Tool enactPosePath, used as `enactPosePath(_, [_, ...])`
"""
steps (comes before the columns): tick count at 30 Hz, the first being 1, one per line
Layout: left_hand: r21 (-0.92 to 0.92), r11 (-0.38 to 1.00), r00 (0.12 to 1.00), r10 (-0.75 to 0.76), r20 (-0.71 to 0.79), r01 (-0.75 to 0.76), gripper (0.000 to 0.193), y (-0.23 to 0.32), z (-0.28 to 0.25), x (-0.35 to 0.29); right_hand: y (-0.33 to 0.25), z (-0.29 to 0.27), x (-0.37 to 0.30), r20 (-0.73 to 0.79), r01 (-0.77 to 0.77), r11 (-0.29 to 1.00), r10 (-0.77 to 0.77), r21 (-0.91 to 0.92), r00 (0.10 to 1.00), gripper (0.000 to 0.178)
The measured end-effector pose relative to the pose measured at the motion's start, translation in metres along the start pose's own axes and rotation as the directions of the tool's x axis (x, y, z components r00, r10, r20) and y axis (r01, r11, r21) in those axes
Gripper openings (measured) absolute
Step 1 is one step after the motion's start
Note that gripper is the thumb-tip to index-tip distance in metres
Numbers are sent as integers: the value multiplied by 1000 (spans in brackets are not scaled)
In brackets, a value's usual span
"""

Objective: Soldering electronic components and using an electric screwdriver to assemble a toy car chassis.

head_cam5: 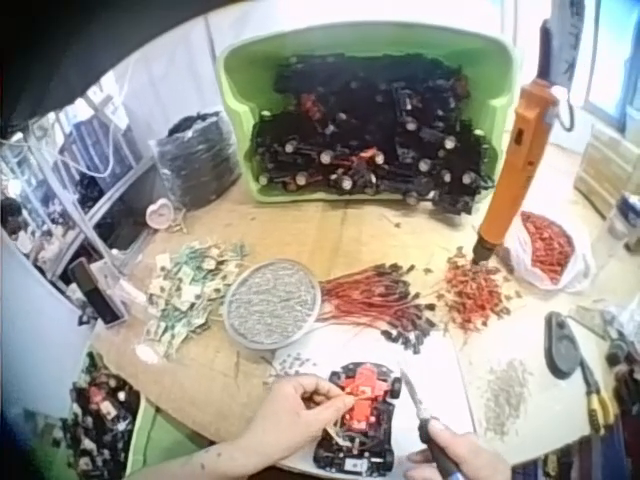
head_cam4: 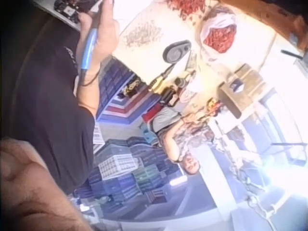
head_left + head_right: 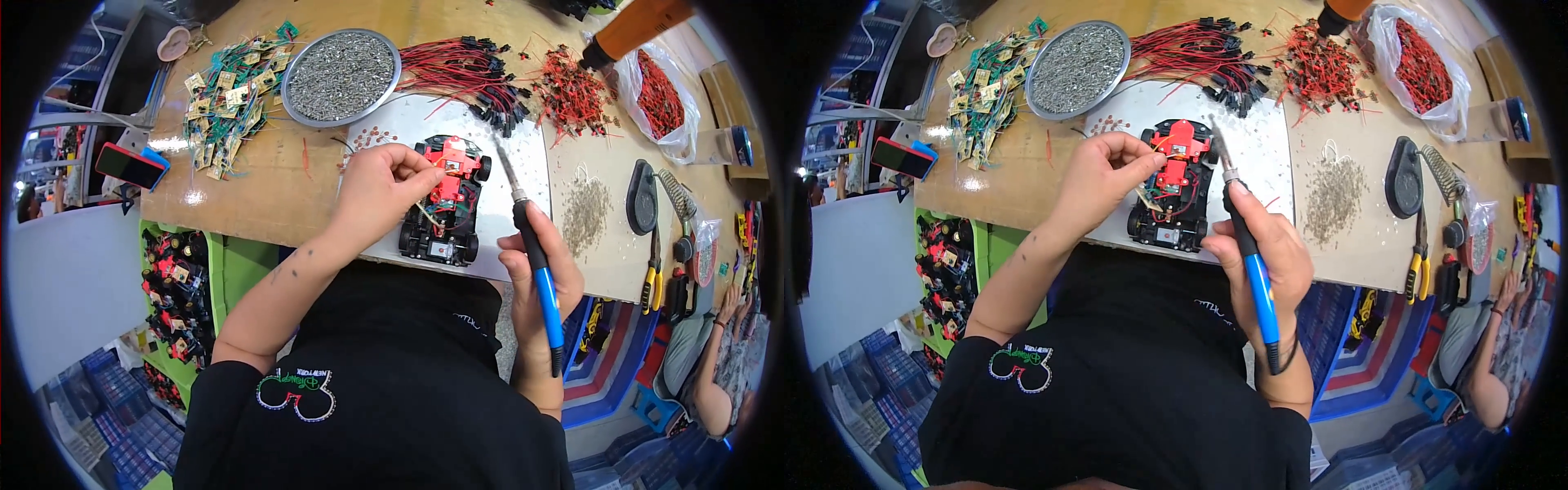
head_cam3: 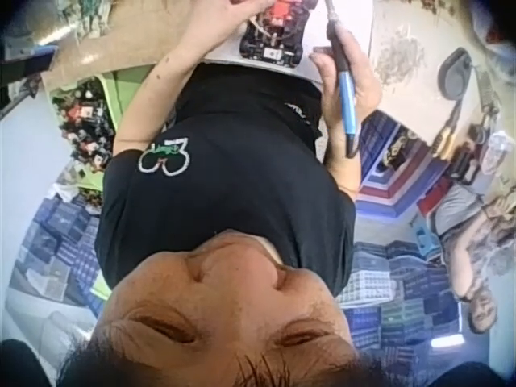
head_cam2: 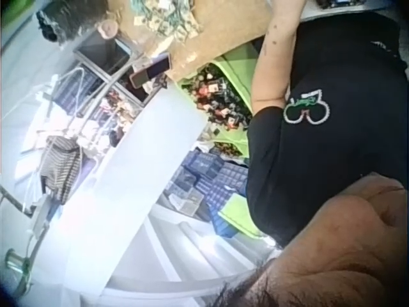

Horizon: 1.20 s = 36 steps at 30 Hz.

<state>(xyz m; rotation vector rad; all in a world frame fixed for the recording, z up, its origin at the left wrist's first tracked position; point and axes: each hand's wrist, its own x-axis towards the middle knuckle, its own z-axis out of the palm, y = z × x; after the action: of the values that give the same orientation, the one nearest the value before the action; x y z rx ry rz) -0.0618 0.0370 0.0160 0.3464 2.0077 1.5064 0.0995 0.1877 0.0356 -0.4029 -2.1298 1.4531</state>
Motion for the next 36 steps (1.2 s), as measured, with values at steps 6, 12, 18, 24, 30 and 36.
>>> enactPosePath(6, [196,980,998,40,-41,-31,17,-4,1,3,-9,-6,10,44,14,991,-8,-134,999,31])
enactPosePath(12, [217,976,998,26,-62,-12,16,-2,4,2,-8,3,14,0,-38,990,38,-134,999,22])
enactPosePath(18, [238,971,995,54,-80,-33,16,0,4,1,-6,7,16,8,-14,989,15,-148,1000,21])
enactPosePath(24, [245,969,995,59,-79,-38,16,-1,3,2,-4,11,17,20,-31,987,34,-155,999,21])
enactPosePath(30, [249,965,987,112,-116,-81,20,-6,5,4,-11,8,23,82,37,982,-23,-183,996,23])
enactPosePath(36, [301,953,991,70,-116,-32,19,3,5,3,-12,0,21,42,49,982,-42,-184,998,24])
